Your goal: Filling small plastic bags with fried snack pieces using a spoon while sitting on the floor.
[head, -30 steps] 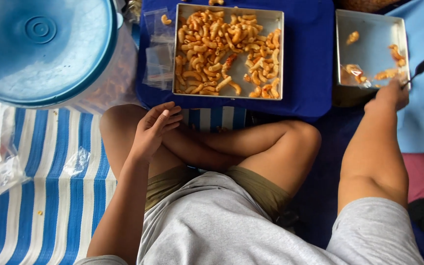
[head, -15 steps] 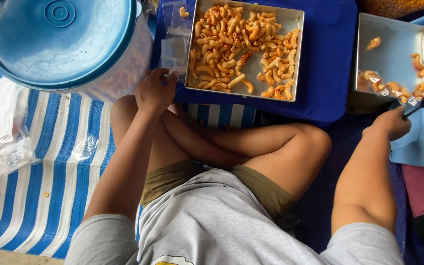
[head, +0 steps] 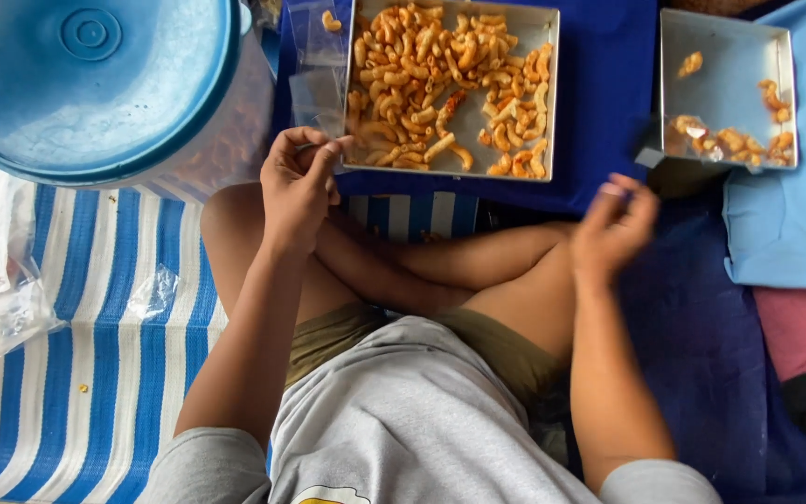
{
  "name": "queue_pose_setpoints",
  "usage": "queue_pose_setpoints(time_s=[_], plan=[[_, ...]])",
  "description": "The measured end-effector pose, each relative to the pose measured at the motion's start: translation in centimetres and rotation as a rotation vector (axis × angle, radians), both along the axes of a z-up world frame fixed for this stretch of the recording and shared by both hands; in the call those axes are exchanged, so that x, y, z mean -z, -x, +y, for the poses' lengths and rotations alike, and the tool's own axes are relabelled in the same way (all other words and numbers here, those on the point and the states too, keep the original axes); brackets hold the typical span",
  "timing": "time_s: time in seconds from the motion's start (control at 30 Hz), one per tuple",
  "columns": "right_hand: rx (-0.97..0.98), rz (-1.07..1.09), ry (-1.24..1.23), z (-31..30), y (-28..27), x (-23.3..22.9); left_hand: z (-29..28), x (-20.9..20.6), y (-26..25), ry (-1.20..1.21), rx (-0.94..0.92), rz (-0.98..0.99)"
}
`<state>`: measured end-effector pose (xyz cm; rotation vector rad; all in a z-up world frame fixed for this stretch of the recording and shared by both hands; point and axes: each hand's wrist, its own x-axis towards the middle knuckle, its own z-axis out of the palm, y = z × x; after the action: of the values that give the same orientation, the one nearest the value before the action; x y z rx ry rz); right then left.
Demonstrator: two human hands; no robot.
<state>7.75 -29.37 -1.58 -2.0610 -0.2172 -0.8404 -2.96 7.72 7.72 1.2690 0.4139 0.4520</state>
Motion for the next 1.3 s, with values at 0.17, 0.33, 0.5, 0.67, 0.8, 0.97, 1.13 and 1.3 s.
queue_pose_setpoints(time_s=[0.17, 0.33, 0.5, 0.67, 0.8, 0.97, 1.13, 1.3], plan=[[-0.374, 0.275, -0.320, 12.1, 7.0, -7.1, -3.7, -1.3, 1.9, 0.152, 0.097, -0.047], [-0.555, 0.455, -0.481, 17.4, 11.3, -10.7, -4.9, -1.0, 3.1, 0.244, 0.081, -0.059], [-0.512, 0.407, -0.528, 18.4, 13.7, -10.6, -4.8, 0.0, 3.7, 0.148, -0.005, 0.004], [-0.542, 0.529, -0.504, 17.7, 13.9, -10.4, -5.3, 0.4, 4.2, 0.127, 0.008, 0.072], [-0.492, 0.654, -0.682, 17.9, 12.9, -8.9, -6.2, 0.6, 4.2, 0.128, 0.072, 0.091], [-0.444, 0.677, -0.703, 16.7, 11.7, -9.9, -6.8, 1.3, 4.2, 0.142, 0.163, 0.082], [-0.448, 0.727, -0.825, 16.3, 11.1, -10.0, -6.8, -1.6, 4.5, 0.303, 0.304, 0.028], [-0.514, 0.788, -0.951, 16.3, 10.9, -10.1, -6.5, -0.6, 4.5, 0.269, 0.296, -0.004]])
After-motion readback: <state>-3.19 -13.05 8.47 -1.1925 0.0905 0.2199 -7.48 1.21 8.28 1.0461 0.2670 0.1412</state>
